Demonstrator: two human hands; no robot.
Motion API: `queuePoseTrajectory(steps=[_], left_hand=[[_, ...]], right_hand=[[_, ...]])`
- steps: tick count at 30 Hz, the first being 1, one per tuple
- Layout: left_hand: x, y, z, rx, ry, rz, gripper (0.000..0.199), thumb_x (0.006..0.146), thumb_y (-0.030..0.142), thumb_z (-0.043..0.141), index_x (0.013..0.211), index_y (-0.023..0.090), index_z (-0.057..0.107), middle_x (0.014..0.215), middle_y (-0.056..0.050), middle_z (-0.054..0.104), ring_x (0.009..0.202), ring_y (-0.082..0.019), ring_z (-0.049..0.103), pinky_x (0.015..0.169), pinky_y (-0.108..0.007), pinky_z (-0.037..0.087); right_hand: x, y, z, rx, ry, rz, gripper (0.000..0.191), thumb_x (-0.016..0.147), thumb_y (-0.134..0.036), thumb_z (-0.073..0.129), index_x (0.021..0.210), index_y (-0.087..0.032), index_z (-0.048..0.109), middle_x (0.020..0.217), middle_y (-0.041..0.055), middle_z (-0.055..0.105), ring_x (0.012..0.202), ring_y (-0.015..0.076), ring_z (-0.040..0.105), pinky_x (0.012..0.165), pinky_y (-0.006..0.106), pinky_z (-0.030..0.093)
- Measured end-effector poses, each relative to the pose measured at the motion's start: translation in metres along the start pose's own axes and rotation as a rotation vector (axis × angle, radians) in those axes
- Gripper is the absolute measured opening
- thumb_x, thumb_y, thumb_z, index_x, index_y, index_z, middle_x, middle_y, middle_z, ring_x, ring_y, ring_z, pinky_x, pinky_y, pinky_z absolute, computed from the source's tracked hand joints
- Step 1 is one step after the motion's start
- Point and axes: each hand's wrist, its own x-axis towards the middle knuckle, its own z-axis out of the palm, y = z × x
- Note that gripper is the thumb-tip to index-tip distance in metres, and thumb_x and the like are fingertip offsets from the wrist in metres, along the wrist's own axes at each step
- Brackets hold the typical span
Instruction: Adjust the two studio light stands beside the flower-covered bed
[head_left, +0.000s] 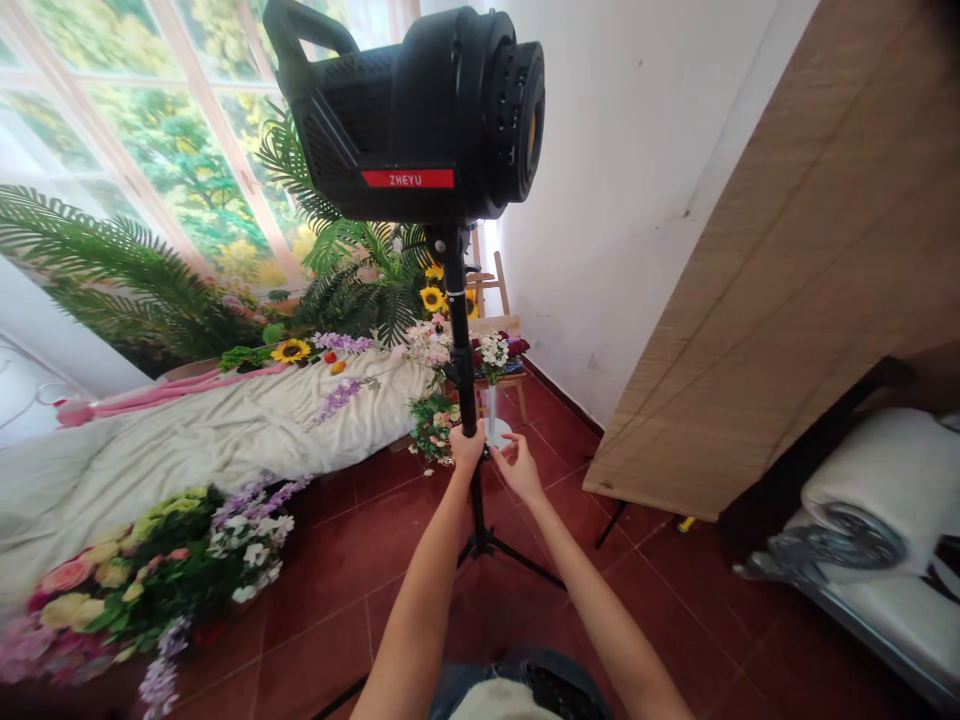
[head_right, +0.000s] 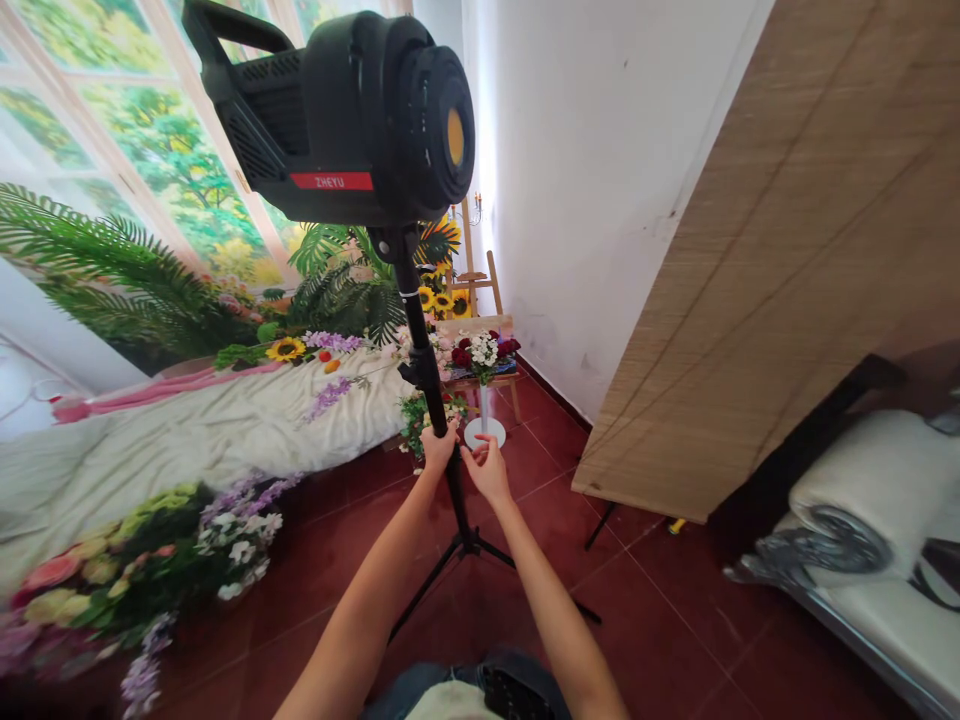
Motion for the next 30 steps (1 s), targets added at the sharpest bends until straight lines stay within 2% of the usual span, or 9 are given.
queuePoseTrajectory(steps=[3,9,12,15,18,21,24,26,30], left_hand=[[0.001,-0.003,0.001,0.001,0.005,0.028,0.036,0.070,0.044,0.057,0.047,0.015,0.056,0.045,-0.004,0.056,0.042,-0.012,0.053,0.046,-0.022,0.041],[0.001,-0.003,0.002,-0.013,-0.012,0.000,0.037,0.069,0.044,0.057,0.047,0.015,0.056,0.044,-0.004,0.056,0.042,-0.013,0.054,0.045,-0.021,0.040],[0.001,-0.001,0.001,-0.009,-0.016,0.006,0.037,0.070,0.044,0.057,0.047,0.014,0.056,0.044,-0.004,0.056,0.042,-0.012,0.053,0.045,-0.021,0.040],[0.000,0.000,0.000,-0.002,-0.014,0.022,0.038,0.070,0.044,0.057,0.047,0.014,0.056,0.044,-0.004,0.056,0.042,-0.012,0.052,0.045,-0.021,0.040],[0.000,0.002,-0.001,-0.008,-0.017,0.032,0.038,0.070,0.043,0.057,0.046,0.014,0.055,0.044,-0.004,0.055,0.042,-0.012,0.052,0.045,-0.021,0.040],[-0.001,0.004,-0.001,-0.013,-0.021,0.025,0.037,0.070,0.041,0.057,0.045,0.014,0.055,0.043,-0.004,0.055,0.041,-0.012,0.052,0.045,-0.021,0.040],[-0.001,0.005,-0.001,-0.007,-0.019,0.022,0.036,0.070,0.040,0.057,0.045,0.014,0.054,0.043,-0.004,0.055,0.041,-0.012,0.052,0.045,-0.022,0.040],[0.000,0.004,-0.001,-0.009,-0.018,0.019,0.036,0.070,0.040,0.057,0.046,0.014,0.055,0.044,-0.005,0.056,0.041,-0.012,0.053,0.045,-0.022,0.040],[0.002,-0.003,0.001,-0.010,-0.022,0.019,0.036,0.070,0.043,0.057,0.048,0.014,0.056,0.045,-0.005,0.057,0.043,-0.013,0.054,0.045,-0.021,0.040]], right_hand=[[-0.004,-0.006,-0.002,-0.168,-0.111,-0.237,0.049,0.069,-0.041,0.064,0.111,-0.021,0.049,0.096,0.0058,0.062,0.077,0.0156,0.060,0.071,0.029,0.051],[0.002,-0.009,-0.008,-0.211,-0.181,-0.243,0.048,0.075,-0.040,0.061,0.116,-0.022,0.045,0.093,0.0051,0.065,0.071,0.0158,0.063,0.069,0.030,0.050],[0.002,-0.010,-0.009,-0.235,-0.198,-0.223,0.046,0.080,-0.041,0.055,0.120,-0.023,0.043,0.083,0.0033,0.067,0.070,0.0182,0.065,0.069,0.031,0.049],[0.002,-0.008,-0.004,-0.140,-0.188,-0.110,0.043,0.084,-0.043,0.048,0.121,-0.022,0.042,0.065,0.0006,0.066,0.060,0.0187,0.064,0.063,0.030,0.050],[0.008,-0.003,0.003,0.054,-0.171,0.116,0.046,0.083,-0.043,0.050,0.121,-0.020,0.038,0.055,-0.0012,0.063,0.047,0.0170,0.061,0.051,0.026,0.048],[0.016,-0.001,0.008,0.241,-0.218,0.390,0.042,0.085,-0.042,0.049,0.117,-0.017,0.037,0.054,-0.0003,0.062,0.044,0.0143,0.058,0.047,0.023,0.047],[0.019,-0.001,0.008,0.293,-0.298,0.501,0.036,0.085,-0.043,0.047,0.110,-0.016,0.042,0.058,0.0020,0.063,0.047,0.0127,0.059,0.051,0.024,0.049],[0.015,-0.002,0.007,0.202,-0.277,0.386,0.039,0.084,-0.044,0.049,0.111,-0.017,0.043,0.064,0.0026,0.064,0.050,0.0132,0.059,0.053,0.026,0.050],[-0.003,-0.009,-0.001,-0.192,-0.125,-0.253,0.044,0.076,-0.032,0.059,0.116,-0.020,0.047,0.102,0.0072,0.061,0.087,0.0180,0.061,0.079,0.035,0.050]])
